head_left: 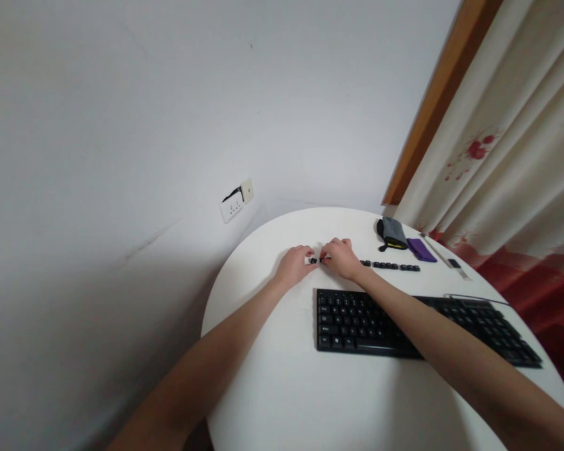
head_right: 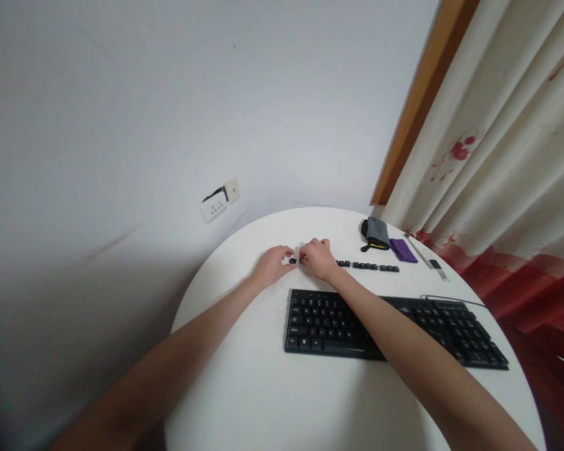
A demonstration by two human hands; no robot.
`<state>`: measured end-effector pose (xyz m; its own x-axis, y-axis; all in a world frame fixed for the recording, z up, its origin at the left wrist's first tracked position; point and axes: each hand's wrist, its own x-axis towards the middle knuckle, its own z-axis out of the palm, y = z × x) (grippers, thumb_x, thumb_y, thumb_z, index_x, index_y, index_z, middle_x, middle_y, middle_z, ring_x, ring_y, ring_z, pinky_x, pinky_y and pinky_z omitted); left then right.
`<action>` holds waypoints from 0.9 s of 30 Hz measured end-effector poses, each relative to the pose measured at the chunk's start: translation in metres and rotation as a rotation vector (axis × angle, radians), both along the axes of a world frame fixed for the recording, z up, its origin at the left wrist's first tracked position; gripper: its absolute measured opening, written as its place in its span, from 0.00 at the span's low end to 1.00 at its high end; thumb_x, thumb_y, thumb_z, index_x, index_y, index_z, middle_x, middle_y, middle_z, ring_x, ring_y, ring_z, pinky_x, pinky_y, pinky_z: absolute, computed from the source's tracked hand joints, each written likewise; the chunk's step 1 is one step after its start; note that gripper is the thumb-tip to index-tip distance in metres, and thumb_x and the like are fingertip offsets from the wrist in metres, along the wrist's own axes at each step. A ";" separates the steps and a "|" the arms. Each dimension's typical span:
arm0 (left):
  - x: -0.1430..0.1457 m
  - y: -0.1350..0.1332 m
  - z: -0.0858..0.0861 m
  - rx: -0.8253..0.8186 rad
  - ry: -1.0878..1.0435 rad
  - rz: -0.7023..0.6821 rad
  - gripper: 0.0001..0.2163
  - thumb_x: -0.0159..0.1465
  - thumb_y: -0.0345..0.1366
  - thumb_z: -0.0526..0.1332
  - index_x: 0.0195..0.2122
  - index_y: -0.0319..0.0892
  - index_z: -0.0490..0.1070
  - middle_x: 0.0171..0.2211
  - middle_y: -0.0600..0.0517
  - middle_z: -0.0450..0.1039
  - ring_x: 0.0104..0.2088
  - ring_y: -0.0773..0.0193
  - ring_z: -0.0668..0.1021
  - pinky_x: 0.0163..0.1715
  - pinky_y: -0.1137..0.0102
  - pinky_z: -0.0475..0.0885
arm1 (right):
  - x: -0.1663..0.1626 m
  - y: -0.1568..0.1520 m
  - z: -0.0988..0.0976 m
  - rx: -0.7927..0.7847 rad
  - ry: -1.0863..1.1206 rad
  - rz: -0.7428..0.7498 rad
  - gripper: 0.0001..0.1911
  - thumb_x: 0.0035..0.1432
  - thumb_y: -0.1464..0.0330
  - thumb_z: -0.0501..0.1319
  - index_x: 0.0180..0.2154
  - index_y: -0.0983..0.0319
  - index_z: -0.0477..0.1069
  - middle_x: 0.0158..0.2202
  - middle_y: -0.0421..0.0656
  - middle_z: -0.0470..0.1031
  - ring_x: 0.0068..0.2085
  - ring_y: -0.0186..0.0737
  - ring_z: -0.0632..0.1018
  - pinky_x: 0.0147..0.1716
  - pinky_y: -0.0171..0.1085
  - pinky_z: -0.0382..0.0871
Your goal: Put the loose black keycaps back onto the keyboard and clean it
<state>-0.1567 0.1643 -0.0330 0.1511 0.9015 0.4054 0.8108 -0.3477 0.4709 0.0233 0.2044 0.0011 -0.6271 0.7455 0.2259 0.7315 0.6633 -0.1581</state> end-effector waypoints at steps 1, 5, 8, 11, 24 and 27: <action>0.001 0.000 -0.001 0.000 0.002 0.002 0.14 0.57 0.36 0.70 0.43 0.40 0.75 0.40 0.48 0.77 0.41 0.57 0.77 0.44 0.66 0.71 | 0.001 -0.001 0.001 0.006 0.025 0.006 0.07 0.58 0.73 0.60 0.35 0.61 0.78 0.38 0.47 0.81 0.48 0.48 0.71 0.48 0.45 0.51; 0.005 0.000 -0.003 -0.031 -0.008 -0.001 0.08 0.60 0.34 0.67 0.40 0.42 0.78 0.38 0.49 0.78 0.41 0.57 0.78 0.46 0.64 0.71 | 0.009 -0.010 0.010 0.047 0.196 -0.035 0.05 0.58 0.72 0.62 0.35 0.60 0.77 0.38 0.45 0.80 0.48 0.48 0.72 0.49 0.46 0.54; 0.008 -0.002 0.000 -0.071 -0.117 -0.010 0.10 0.60 0.30 0.65 0.43 0.41 0.78 0.38 0.49 0.79 0.39 0.60 0.79 0.44 0.66 0.72 | 0.021 -0.027 0.018 -0.005 0.402 -0.062 0.04 0.58 0.70 0.62 0.34 0.60 0.76 0.38 0.44 0.80 0.44 0.45 0.75 0.47 0.43 0.60; 0.009 -0.015 0.012 -0.153 -0.270 -0.091 0.11 0.57 0.27 0.66 0.42 0.39 0.78 0.37 0.49 0.80 0.37 0.62 0.79 0.39 0.70 0.72 | 0.033 -0.053 0.018 -0.157 0.599 -0.053 0.04 0.57 0.68 0.62 0.34 0.60 0.76 0.35 0.43 0.80 0.37 0.41 0.77 0.42 0.39 0.66; -0.003 -0.044 0.034 -0.584 -0.323 -0.451 0.13 0.56 0.39 0.69 0.39 0.38 0.82 0.35 0.46 0.82 0.33 0.62 0.78 0.33 0.72 0.69 | 0.051 -0.085 -0.011 -0.354 0.690 -0.032 0.06 0.56 0.71 0.62 0.30 0.62 0.77 0.30 0.41 0.79 0.33 0.38 0.76 0.37 0.36 0.67; -0.004 -0.042 0.031 -0.566 -0.324 -0.478 0.11 0.57 0.38 0.69 0.39 0.39 0.82 0.37 0.46 0.82 0.36 0.61 0.79 0.35 0.72 0.70 | 0.053 -0.085 -0.012 -0.368 0.689 -0.029 0.06 0.57 0.71 0.62 0.30 0.62 0.77 0.30 0.40 0.79 0.33 0.37 0.76 0.37 0.36 0.67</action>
